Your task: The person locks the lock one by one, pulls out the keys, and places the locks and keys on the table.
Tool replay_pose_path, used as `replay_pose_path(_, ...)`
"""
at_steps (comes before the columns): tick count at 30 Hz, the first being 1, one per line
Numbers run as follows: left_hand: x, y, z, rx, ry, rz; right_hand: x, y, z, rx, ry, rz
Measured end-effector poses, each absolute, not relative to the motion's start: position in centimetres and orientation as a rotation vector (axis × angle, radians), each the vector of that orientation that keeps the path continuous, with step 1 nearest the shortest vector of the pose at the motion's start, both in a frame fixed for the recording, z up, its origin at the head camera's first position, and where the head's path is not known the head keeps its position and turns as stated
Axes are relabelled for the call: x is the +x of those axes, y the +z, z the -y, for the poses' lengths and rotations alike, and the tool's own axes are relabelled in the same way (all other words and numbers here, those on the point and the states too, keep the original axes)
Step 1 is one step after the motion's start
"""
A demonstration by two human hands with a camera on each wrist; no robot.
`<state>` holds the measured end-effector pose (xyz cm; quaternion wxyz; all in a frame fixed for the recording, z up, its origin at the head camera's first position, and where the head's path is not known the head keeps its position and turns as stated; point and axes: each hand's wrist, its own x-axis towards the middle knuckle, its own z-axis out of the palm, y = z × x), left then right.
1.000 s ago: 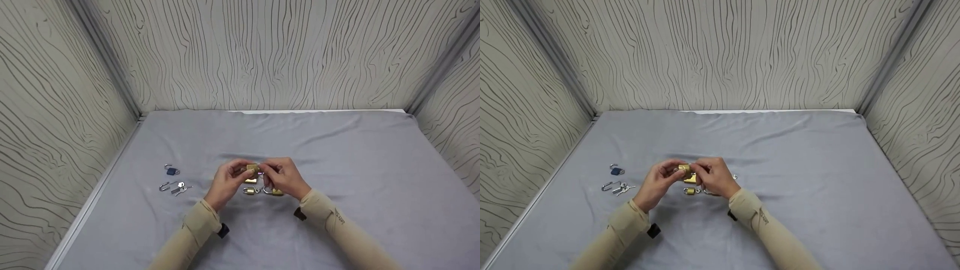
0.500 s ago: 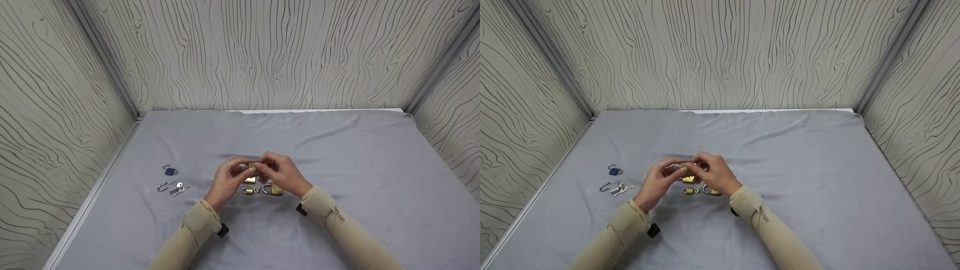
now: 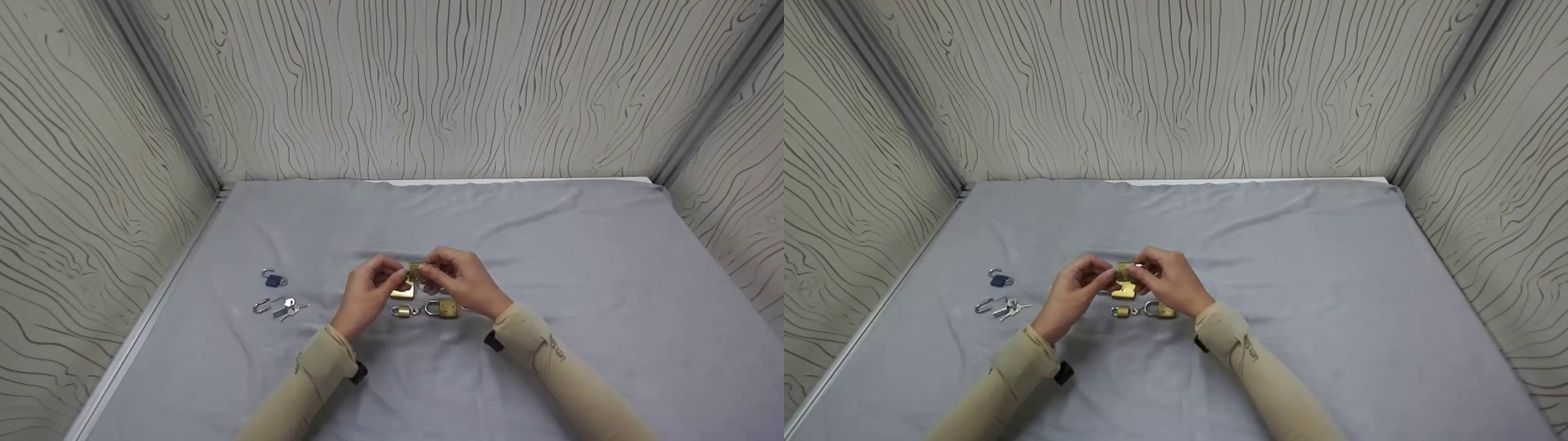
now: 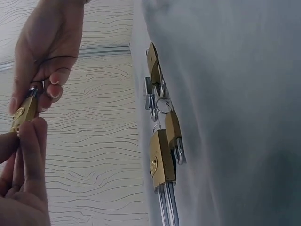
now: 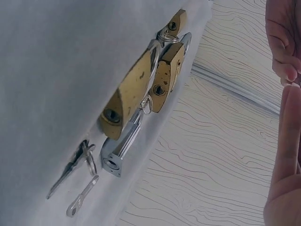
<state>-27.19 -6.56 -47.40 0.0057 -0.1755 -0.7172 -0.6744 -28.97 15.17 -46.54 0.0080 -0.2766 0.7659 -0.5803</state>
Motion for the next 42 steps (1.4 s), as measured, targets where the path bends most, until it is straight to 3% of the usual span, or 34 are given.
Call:
replay_pose_path(12,-27.0,-47.2,6.2,-0.551,-2.258,2.281,-28.8,-46.7,-16.2,-0.883,-1.765,-2.396)
replay_pose_path(21,-27.7,-46.9,9.2,-0.309,-2.220,2.261,-29.3,-47.0,-17.4,-0.780,-1.859,-2.419)
replay_pose_path(30,-27.7,-47.3,10.0,-0.346,-2.173,2.322,-29.4,-47.3,-16.8,-0.791,-1.811,-2.421)
replay_pose_path(42,-27.8,-48.8,13.4,-0.293,-1.615,2.709,-29.5,-47.3,-14.4,-0.794,-1.670,-2.454)
